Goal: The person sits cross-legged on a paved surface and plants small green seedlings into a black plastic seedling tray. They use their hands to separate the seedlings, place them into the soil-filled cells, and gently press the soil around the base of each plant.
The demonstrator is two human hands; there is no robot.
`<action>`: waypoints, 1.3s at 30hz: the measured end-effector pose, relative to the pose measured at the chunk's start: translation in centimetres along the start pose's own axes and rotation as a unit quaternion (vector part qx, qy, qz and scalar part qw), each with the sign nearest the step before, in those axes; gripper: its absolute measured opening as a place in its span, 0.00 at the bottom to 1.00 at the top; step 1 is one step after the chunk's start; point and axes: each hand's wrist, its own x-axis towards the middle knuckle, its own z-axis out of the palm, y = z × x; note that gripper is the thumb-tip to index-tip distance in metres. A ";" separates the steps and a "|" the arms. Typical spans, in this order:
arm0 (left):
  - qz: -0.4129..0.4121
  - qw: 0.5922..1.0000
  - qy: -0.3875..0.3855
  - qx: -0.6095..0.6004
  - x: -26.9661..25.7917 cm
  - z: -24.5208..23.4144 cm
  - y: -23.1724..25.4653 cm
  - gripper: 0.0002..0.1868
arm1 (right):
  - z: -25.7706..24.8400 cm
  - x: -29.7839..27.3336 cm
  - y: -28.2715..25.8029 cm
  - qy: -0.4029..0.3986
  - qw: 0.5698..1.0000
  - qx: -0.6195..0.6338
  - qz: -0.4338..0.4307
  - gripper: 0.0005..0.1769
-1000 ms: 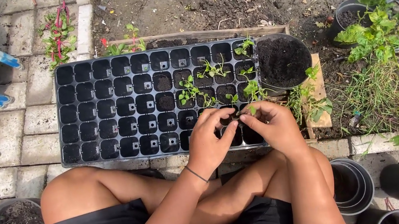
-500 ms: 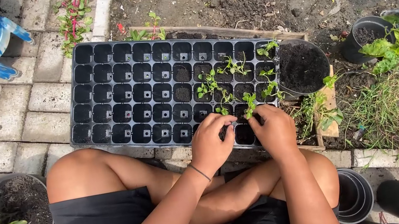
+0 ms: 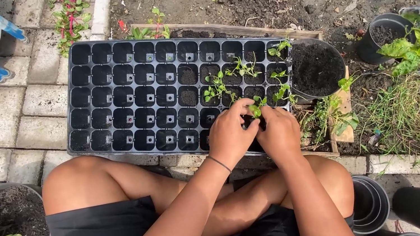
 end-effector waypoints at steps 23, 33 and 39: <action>-0.002 0.997 0.027 0.074 0.0 0.3 0.1 0.23 | -1.0 0.6 -1.5 -0.022 0.999 0.012 0.046 0.17; -0.001 0.996 0.026 0.084 0.2 0.7 -0.1 0.22 | -1.7 1.0 -2.2 -0.020 0.998 0.029 0.050 0.17; -0.005 0.996 0.012 0.090 0.4 0.7 -0.3 0.23 | -2.6 1.2 -2.5 -0.017 0.999 0.040 0.027 0.17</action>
